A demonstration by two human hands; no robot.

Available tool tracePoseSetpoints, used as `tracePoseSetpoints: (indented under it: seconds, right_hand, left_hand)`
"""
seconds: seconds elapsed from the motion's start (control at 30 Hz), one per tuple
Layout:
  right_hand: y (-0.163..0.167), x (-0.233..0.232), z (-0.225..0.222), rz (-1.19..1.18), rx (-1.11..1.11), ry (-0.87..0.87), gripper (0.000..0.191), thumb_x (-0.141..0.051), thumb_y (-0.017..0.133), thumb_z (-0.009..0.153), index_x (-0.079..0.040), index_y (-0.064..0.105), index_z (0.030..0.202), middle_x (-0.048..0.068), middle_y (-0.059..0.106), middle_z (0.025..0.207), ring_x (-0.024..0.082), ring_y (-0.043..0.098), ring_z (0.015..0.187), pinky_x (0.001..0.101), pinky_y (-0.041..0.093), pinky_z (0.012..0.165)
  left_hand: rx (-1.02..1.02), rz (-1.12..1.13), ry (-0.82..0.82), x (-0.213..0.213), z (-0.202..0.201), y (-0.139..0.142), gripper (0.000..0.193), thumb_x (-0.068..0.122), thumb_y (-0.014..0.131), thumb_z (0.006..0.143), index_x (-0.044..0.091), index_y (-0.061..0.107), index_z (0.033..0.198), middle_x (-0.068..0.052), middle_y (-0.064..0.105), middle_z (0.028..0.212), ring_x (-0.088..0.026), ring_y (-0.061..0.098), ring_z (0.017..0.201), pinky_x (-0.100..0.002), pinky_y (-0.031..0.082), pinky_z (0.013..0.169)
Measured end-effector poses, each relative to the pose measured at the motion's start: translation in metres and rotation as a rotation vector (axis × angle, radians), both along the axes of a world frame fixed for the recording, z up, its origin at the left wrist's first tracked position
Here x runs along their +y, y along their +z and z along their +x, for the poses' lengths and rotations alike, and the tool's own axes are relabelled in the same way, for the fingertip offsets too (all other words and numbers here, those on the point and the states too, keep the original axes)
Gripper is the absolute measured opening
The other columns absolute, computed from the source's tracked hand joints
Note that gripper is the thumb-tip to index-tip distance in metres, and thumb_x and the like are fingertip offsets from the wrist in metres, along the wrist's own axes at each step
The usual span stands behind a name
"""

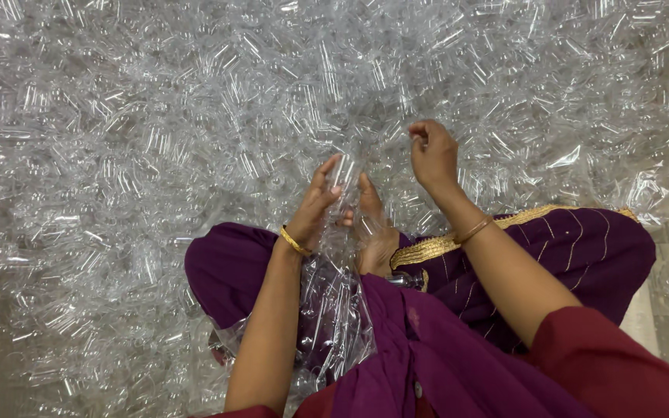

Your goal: The person sits cross-legged on the floor among large piles of clear plastic tubes and counts tubes one at a time into a bundle on their lap. They gather counted tubes into a aligned stack, wrap the bundle with clear plastic film, and set the wrapped bundle aside.

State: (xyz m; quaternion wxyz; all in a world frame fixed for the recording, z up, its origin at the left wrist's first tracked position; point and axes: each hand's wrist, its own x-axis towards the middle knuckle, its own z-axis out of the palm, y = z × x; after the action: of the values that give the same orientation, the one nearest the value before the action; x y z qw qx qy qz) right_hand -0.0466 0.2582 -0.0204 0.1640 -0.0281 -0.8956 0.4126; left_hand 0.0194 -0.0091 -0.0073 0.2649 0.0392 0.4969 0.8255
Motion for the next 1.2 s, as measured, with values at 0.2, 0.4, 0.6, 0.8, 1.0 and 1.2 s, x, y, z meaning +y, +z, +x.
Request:
tracePoseSetpoints:
  seconds: [0.2, 0.4, 0.6, 0.8, 1.0, 1.2]
  right_hand:
    - [-0.004, -0.003, -0.021, 0.195, 0.068, 0.224, 0.041, 0.001, 0.075, 0.078, 0.003, 0.064, 0.117, 0.016, 0.072, 0.098, 0.031, 0.069, 0.091, 0.041, 0.054, 0.08]
    - [0.039, -0.014, -0.018, -0.268, -0.097, 0.186, 0.027, -0.002, 0.07, 0.092, -0.003, 0.068, 0.119, 0.006, 0.072, 0.102, 0.019, 0.071, 0.094, 0.0325, 0.059, 0.085]
    - [0.055, -0.029, -0.009, -0.509, -0.368, 0.649, 0.026, -0.007, 0.059, 0.102, -0.008, 0.069, 0.125, 0.005, 0.073, 0.119, 0.017, 0.069, 0.116, 0.031, 0.057, 0.101]
    - [0.021, -0.038, 0.01, 0.644, -0.139, 0.473, 0.034, -0.007, 0.065, 0.086, -0.013, 0.075, 0.119, 0.019, 0.069, 0.098, 0.034, 0.067, 0.091, 0.048, 0.056, 0.073]
    - [0.036, -0.006, -0.004, -0.001, -0.25, 0.116, 0.019, -0.02, 0.065, 0.101, -0.003, 0.071, 0.107, 0.01, 0.073, 0.088, 0.02, 0.072, 0.078, 0.0353, 0.058, 0.075]
    - [0.048, -0.006, -0.002, -0.449, -0.599, 0.563, 0.026, -0.029, 0.062, 0.102, -0.005, 0.069, 0.109, 0.008, 0.07, 0.093, 0.018, 0.069, 0.084, 0.0319, 0.062, 0.077]
  left_hand:
    - [-0.065, 0.133, -0.008, -0.001, -0.005, -0.01, 0.083, 0.044, 0.05, 0.094, 0.018, 0.02, 0.167, -0.014, 0.064, 0.116, -0.018, 0.065, 0.082, -0.034, 0.06, 0.07]
    - [-0.034, 0.126, -0.053, 0.0, -0.011, -0.008, 0.087, 0.054, 0.05, 0.094, 0.018, 0.017, 0.166, -0.014, 0.066, 0.119, -0.018, 0.068, 0.079, -0.032, 0.06, 0.066]
    - [-0.03, 0.052, -0.074, 0.004, -0.011, 0.0, 0.083, 0.05, 0.053, 0.1, 0.025, 0.013, 0.167, -0.014, 0.063, 0.12, -0.016, 0.066, 0.077, -0.029, 0.058, 0.064]
    - [-0.035, 0.07, -0.024, -0.001, -0.007, 0.002, 0.075, 0.037, 0.053, 0.103, 0.027, 0.016, 0.167, -0.015, 0.066, 0.121, -0.015, 0.065, 0.075, -0.028, 0.057, 0.066]
    - [0.213, -0.172, 0.022, 0.002, -0.007, -0.013, 0.065, 0.027, 0.053, 0.106, 0.021, 0.024, 0.164, -0.012, 0.045, 0.154, -0.019, 0.061, 0.105, -0.031, 0.058, 0.074]
    - [0.629, -0.536, 0.041, 0.007, -0.006, -0.016, 0.066, 0.025, 0.055, 0.109, 0.02, 0.026, 0.168, -0.018, 0.039, 0.166, -0.035, 0.046, 0.146, -0.044, 0.044, 0.115]
